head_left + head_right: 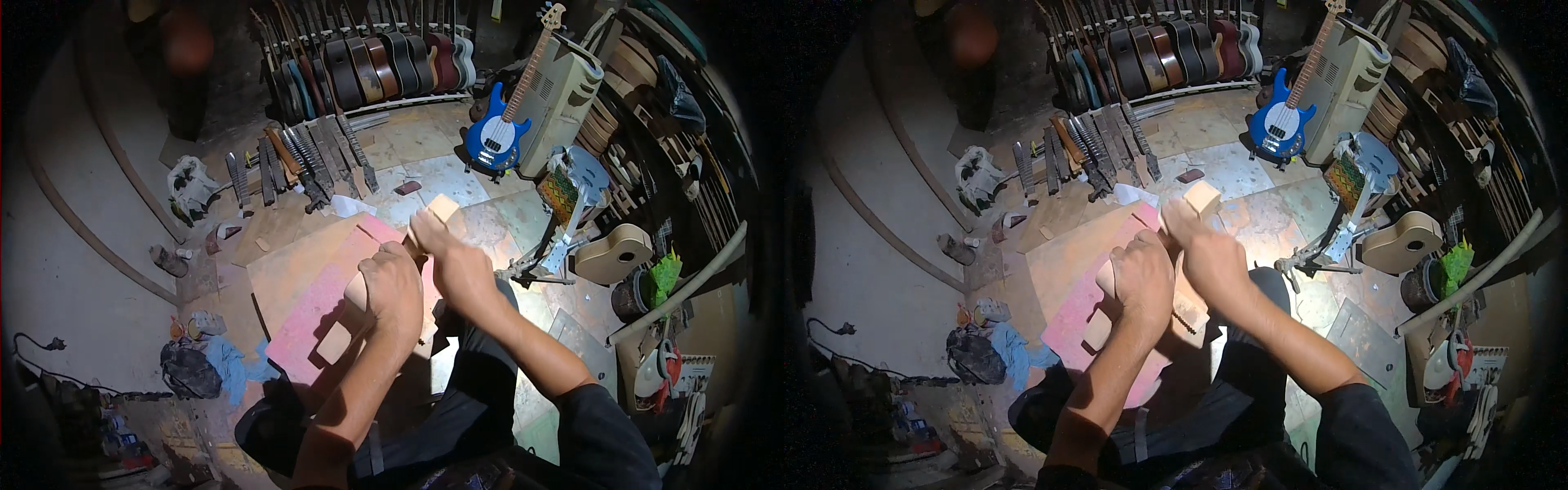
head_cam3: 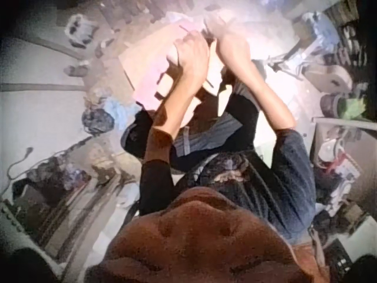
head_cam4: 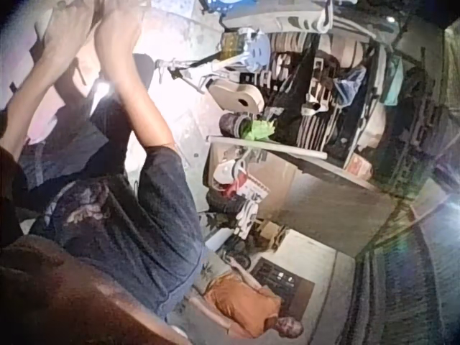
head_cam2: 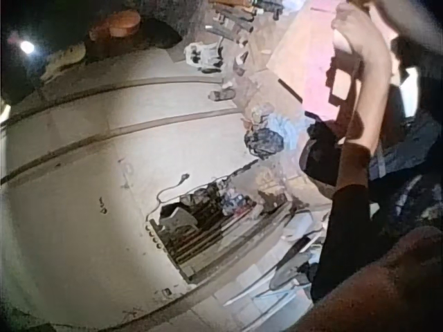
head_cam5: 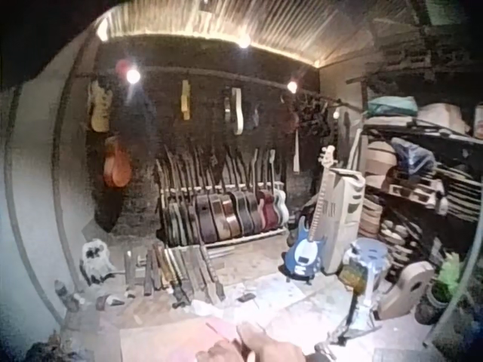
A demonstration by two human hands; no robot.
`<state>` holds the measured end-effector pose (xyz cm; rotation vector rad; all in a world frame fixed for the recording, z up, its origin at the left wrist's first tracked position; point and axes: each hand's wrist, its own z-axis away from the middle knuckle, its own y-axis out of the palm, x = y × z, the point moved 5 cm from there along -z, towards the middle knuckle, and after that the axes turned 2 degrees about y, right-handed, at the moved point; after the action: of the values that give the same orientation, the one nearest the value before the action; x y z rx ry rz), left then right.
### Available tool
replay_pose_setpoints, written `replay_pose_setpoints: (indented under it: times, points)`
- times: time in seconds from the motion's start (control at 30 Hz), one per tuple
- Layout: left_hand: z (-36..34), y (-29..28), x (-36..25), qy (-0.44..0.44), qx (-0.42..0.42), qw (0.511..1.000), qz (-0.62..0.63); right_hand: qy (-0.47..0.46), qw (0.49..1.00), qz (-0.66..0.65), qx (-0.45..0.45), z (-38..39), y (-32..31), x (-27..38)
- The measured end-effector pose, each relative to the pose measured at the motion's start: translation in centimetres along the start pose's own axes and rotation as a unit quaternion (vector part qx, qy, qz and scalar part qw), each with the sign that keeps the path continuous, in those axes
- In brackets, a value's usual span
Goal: The person sands the interior and edges of a wooden guitar body by hand using a piece of sandpaper.
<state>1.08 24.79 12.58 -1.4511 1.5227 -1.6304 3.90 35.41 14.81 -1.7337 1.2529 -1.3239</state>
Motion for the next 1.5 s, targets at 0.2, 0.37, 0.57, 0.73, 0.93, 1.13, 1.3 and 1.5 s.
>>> replay_pose_setpoints:
  times: [0.2, 0.37, 0.57, 0.73, 0.93, 1.13, 1.3, 1.5]
  points:
    - [-1.5, 0.7, -0.7, 0.002, -0.030, 0.999, 0.020, 0.013, 0.999, -0.046, -0.002, 0.3, -0.2, 0.0]
    - [-0.2, 1.3, -1.5, 0.000, -0.004, 0.973, 0.231, 0.085, 0.995, -0.056, -0.026, -2.2, 3.7, -4.9]
    - [-1.1, 3.3, 2.0, 0.016, -0.043, 0.998, 0.034, -0.001, 0.995, -0.075, -0.070, -1.6, 1.2, 0.1]
    - [0.2, 2.4, 1.4, 0.073, -0.074, 0.992, 0.073, 0.059, 0.995, -0.038, -0.077, -0.4, 4.6, 0.2]
    - [-0.4, 3.2, 1.8, 0.103, 0.002, 0.992, 0.075, 0.081, 0.985, -0.058, -0.142, -1.0, 4.7, 0.7]
    - [0.1, -0.1, 1.4, 0.017, -0.098, 0.992, 0.075, 0.092, 0.979, -0.151, -0.098, -1.7, 1.7, -0.6]
    - [0.7, -1.7, 2.4, 0.003, -0.037, 0.996, 0.085, 0.047, 0.989, -0.092, 0.102, -2.0, 2.4, -0.3]
    - [1.3, -1.2, 2.5, 0.017, -0.131, 0.985, 0.113, 0.033, 0.993, -0.083, -0.077, 0.3, 1.1, 1.4]
